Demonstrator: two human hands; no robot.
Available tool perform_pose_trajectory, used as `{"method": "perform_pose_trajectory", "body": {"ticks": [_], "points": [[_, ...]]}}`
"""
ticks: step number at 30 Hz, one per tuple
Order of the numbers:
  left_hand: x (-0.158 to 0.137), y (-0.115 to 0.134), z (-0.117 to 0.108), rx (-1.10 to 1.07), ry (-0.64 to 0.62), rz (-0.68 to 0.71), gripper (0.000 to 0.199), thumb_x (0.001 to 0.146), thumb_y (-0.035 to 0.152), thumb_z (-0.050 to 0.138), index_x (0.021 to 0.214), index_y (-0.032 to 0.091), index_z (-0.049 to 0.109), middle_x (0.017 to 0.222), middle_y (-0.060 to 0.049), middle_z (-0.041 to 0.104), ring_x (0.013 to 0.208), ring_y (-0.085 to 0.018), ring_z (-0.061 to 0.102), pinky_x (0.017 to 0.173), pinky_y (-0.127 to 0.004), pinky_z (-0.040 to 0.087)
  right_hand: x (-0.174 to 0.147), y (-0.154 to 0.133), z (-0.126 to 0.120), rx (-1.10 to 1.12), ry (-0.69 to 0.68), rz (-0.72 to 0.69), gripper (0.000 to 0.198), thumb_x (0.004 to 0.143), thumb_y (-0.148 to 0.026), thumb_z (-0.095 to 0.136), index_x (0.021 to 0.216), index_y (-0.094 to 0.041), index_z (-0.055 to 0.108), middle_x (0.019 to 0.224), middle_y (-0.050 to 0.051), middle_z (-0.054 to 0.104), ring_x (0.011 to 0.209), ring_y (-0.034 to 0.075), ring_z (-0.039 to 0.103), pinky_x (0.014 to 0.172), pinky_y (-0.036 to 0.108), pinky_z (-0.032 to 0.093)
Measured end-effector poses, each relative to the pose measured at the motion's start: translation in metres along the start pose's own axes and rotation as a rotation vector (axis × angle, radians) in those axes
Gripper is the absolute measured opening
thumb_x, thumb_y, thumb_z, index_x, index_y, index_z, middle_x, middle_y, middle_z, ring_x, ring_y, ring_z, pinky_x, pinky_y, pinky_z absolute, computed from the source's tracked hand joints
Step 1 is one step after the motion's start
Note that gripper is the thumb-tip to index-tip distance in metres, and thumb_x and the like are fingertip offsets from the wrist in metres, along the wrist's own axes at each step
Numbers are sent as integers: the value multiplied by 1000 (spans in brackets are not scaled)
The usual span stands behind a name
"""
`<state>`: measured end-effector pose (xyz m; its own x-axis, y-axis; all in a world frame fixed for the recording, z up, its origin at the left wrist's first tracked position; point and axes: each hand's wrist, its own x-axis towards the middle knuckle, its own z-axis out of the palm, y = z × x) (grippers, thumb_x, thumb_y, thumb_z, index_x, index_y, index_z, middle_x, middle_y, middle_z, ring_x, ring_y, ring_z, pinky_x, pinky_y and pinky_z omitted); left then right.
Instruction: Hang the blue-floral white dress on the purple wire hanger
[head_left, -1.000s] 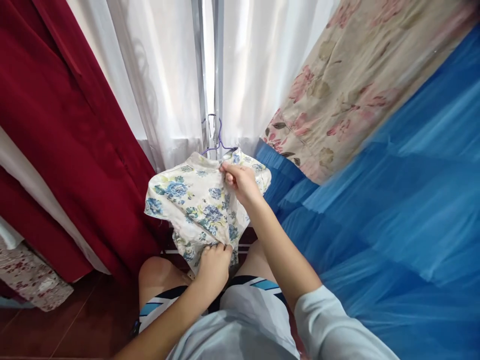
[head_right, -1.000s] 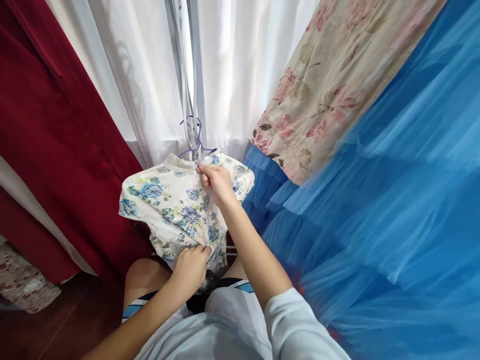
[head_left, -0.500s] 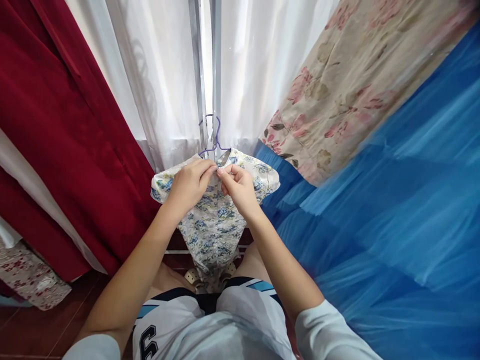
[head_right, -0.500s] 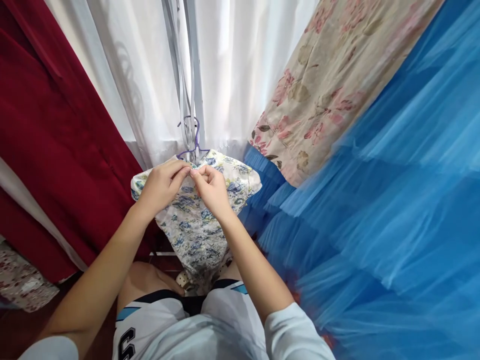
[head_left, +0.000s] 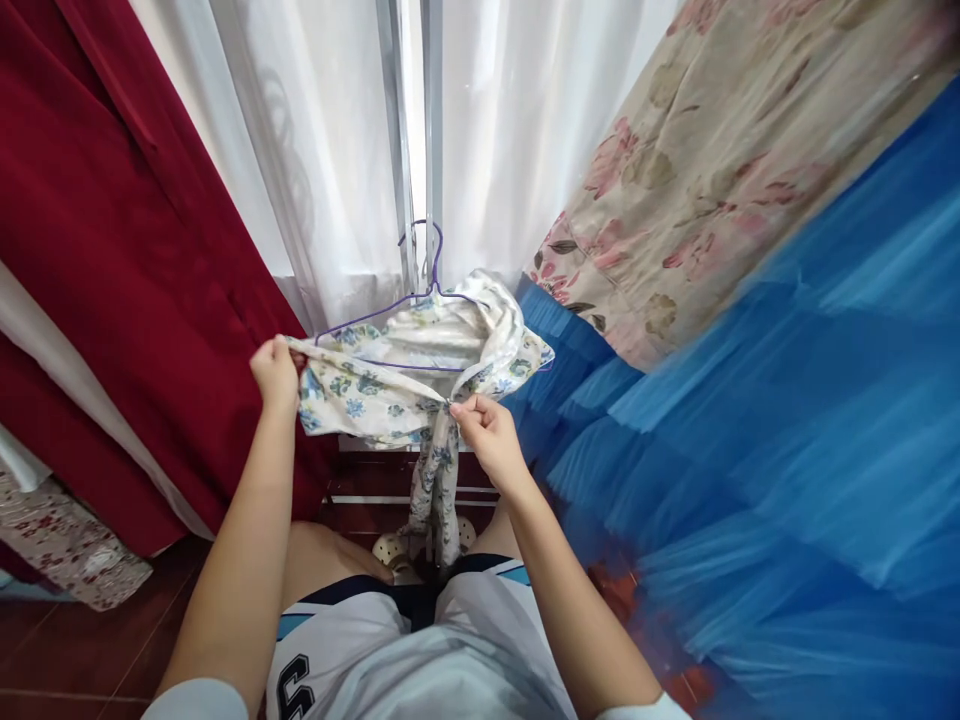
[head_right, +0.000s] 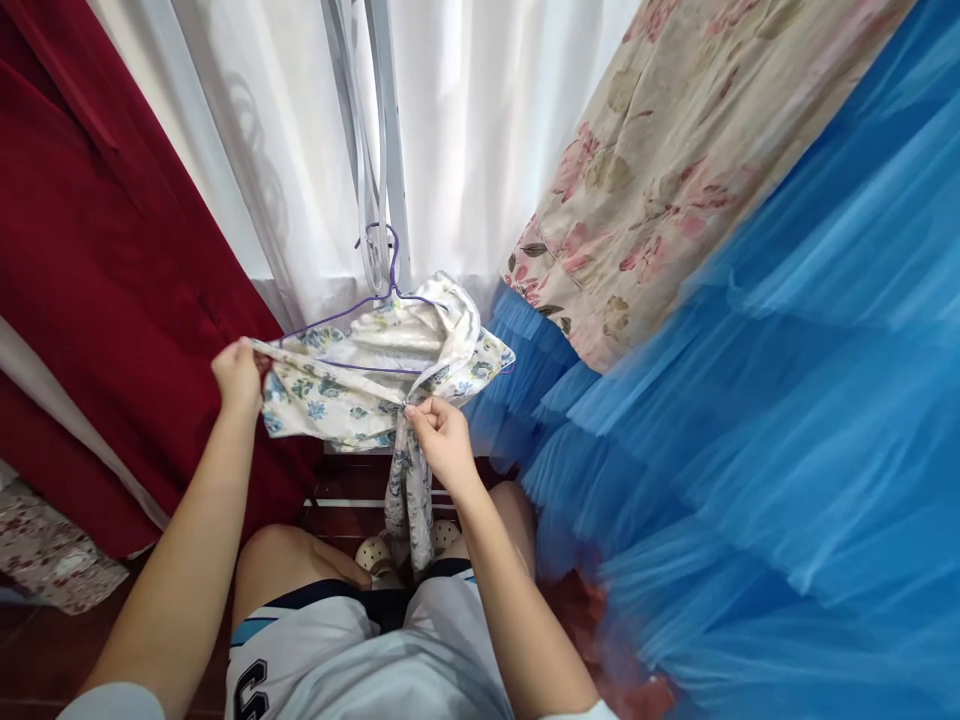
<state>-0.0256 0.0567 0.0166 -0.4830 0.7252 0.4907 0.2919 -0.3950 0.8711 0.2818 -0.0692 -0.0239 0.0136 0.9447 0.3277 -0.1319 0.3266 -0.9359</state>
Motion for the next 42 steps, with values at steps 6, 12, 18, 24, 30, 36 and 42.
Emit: {"method": "perform_pose_trajectory", "body": {"ticks": [6, 12, 18, 24, 30, 36, 42], "points": [[-86, -43, 27, -168, -422, -261, 49, 70, 61, 68, 72, 13, 61, 61, -5, 61, 55, -16, 58, 56, -28, 49, -12, 47, -36, 11, 362, 83, 40, 78, -54, 68, 65, -22, 48, 47, -7, 41, 44, 9, 32, 45, 25, 24], [-146, -10, 61, -394, -643, -283, 46, 78, 61, 66, 81, 15, 64, 79, -5, 66, 76, -17, 63, 77, -30, 53, -50, 100, -87, -163, 525, 247, 46, 73, -57, 65, 52, -25, 39, 41, -6, 38, 40, 10, 31, 43, 27, 26], [-176, 45, 64, -462, -685, -95, 32, 92, 46, 58, 85, 16, 64, 75, -2, 59, 73, -14, 56, 71, -23, 46, -58, 71, -74, -304, 207, 266, 38, 56, -34, 86, 86, -17, 69, 82, 4, 70, 72, 20, 62, 70, 32, 49], [-183, 88, 49, -207, -893, 75, 28, 96, 41, 51, 90, 18, 66, 83, -4, 63, 81, -17, 58, 78, -27, 46, -54, 14, 6, 51, -494, 219, 42, 75, -33, 79, 113, -21, 65, 107, 5, 69, 105, 24, 62, 96, 38, 47], [-179, 50, 20, -418, -1330, -193, 53, 87, 49, 65, 131, 22, 56, 115, -10, 64, 111, -24, 58, 98, -35, 44, -60, 4, 21, 438, -199, 520, 39, 68, -38, 83, 96, -18, 65, 76, 1, 65, 67, 16, 60, 65, 28, 51], [-195, 7, -9, -297, -1369, -354, 35, 80, 45, 73, 86, 12, 65, 76, -3, 59, 72, -15, 56, 67, -25, 43, -35, -28, -26, 176, -505, 349, 32, 67, -28, 85, 89, -12, 69, 80, 3, 68, 70, 15, 62, 67, 27, 51], [-160, 8, -28, 106, -1026, 125, 36, 82, 44, 70, 66, 13, 58, 68, 1, 48, 66, -11, 44, 58, -22, 33, -4, -78, -60, -264, -414, 53, 28, 68, -30, 82, 85, -13, 68, 75, 2, 66, 65, 17, 60, 60, 27, 49]]}}
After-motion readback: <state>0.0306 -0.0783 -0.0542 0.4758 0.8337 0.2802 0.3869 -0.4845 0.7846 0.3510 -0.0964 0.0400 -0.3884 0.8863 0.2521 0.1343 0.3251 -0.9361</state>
